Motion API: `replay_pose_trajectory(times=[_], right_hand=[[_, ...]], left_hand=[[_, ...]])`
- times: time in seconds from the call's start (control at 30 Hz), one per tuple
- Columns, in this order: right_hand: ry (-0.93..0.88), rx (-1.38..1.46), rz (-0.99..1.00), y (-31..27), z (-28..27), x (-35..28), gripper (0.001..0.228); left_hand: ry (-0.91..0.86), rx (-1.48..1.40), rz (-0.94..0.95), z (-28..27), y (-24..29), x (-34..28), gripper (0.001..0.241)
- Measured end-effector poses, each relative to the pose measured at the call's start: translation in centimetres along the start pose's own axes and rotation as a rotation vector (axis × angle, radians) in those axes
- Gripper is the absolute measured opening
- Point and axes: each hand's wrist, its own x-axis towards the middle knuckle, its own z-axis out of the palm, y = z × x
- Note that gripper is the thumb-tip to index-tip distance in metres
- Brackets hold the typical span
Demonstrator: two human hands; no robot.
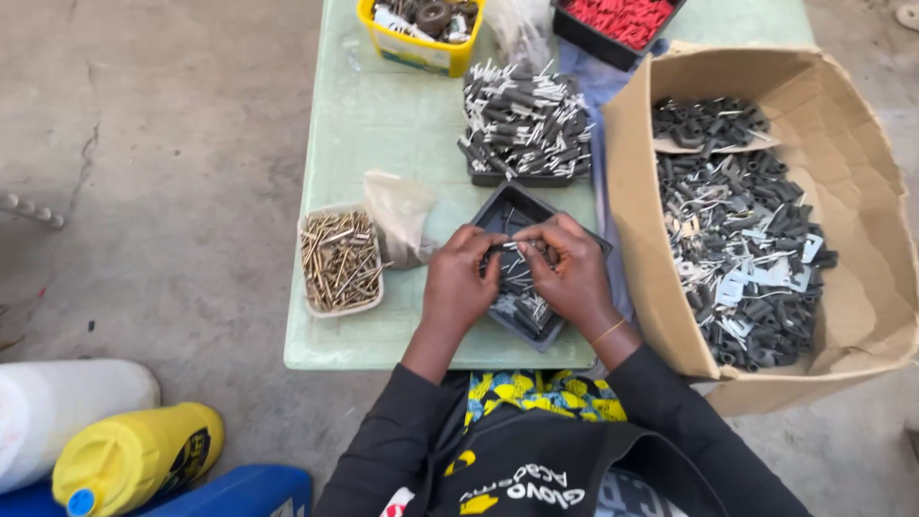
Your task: Sorting small metal clips from a large cardboard box into a smaller black tray
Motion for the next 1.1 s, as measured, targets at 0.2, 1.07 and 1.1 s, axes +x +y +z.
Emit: replay_pose_trajectory(times=[0.2,1.07,1.1], right_hand=[[0.009,-0.072,-0.019,0.0,-0.5,-0.2,0.012],[-0.069,-0.150,0.077,1.3,-0.5,-0.5,0.020],[-0.088,-0.305,0.043,1.3,-0.5,-0.2,0.020]], left_hand=[[0.000,0.066,-0.009,0.4,0.0,-0.1,0.027],[0.027,0.073,0.001,-0.2,1.4,-0.4,0.019],[0.041,0.052,0.013,-0.4,1.5,-0.1,0.019]])
